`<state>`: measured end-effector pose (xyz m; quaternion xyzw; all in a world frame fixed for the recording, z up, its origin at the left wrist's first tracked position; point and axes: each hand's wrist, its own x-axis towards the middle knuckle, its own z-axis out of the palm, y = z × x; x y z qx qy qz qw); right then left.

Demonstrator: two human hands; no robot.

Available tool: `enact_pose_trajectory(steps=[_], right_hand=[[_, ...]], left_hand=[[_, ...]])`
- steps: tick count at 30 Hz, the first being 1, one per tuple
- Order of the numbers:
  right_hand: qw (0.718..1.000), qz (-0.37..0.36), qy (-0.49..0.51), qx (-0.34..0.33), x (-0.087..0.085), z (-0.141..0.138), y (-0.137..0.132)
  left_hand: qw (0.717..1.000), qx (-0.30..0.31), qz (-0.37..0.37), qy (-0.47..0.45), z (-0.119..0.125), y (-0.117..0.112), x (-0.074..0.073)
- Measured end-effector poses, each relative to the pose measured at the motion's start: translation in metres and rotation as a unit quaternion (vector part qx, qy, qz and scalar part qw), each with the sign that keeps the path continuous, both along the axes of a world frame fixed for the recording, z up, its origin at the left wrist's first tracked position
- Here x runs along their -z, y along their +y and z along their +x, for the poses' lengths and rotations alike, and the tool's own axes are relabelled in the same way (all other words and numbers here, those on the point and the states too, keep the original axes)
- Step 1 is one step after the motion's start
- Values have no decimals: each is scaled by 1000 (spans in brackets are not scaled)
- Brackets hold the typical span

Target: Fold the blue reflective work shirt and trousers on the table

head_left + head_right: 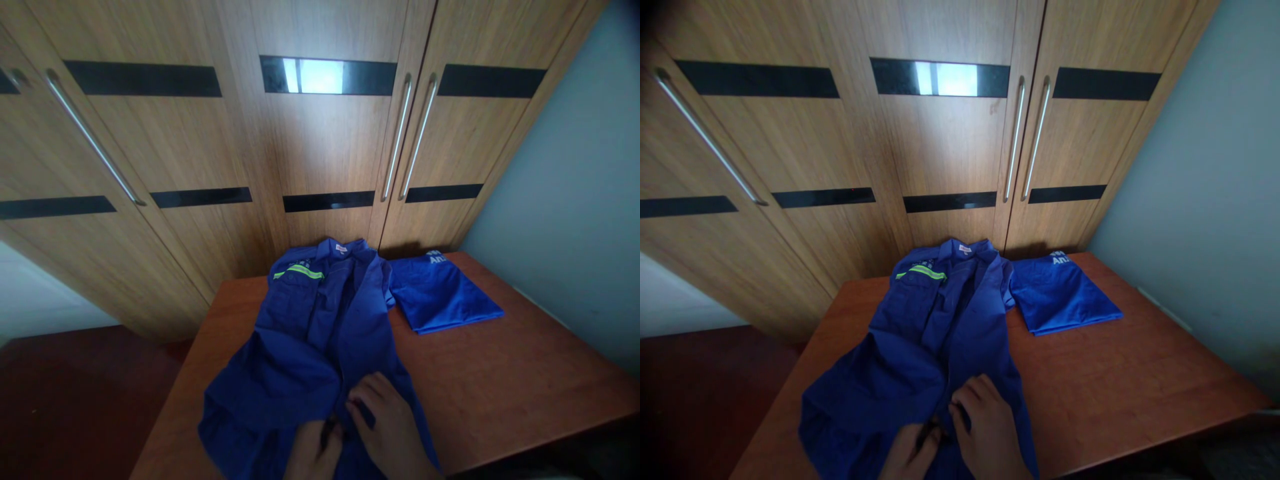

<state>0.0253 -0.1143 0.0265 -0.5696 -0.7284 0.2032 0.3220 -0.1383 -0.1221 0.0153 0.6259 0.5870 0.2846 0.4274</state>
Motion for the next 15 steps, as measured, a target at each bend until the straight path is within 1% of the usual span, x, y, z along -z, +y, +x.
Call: enact_pose_trajectory(steps=[2, 4, 8, 10, 12, 15], right_hand=[[1000, 21, 5, 0, 2, -1, -2], [999, 35, 14, -6, 2, -3, -4], [998, 29, 54, -10, -3, -5, -4], [995, 0, 98, 0, -7, -6, -4], [987, -46, 154, 8, -8, -6, -2], [961, -124, 248, 23, -3, -6, 0]], left_hand=[[999, -17, -24, -15, 2, 1, -2], [998, -45, -26, -31, 5, 4, -4], [991, -88, -20, -99, 9, 6, -5], [987, -104, -24, -120, 10, 5, -6], [983, -125, -30, -129, 11, 2, -6], [978, -151, -29, -138, 12, -2, -6]])
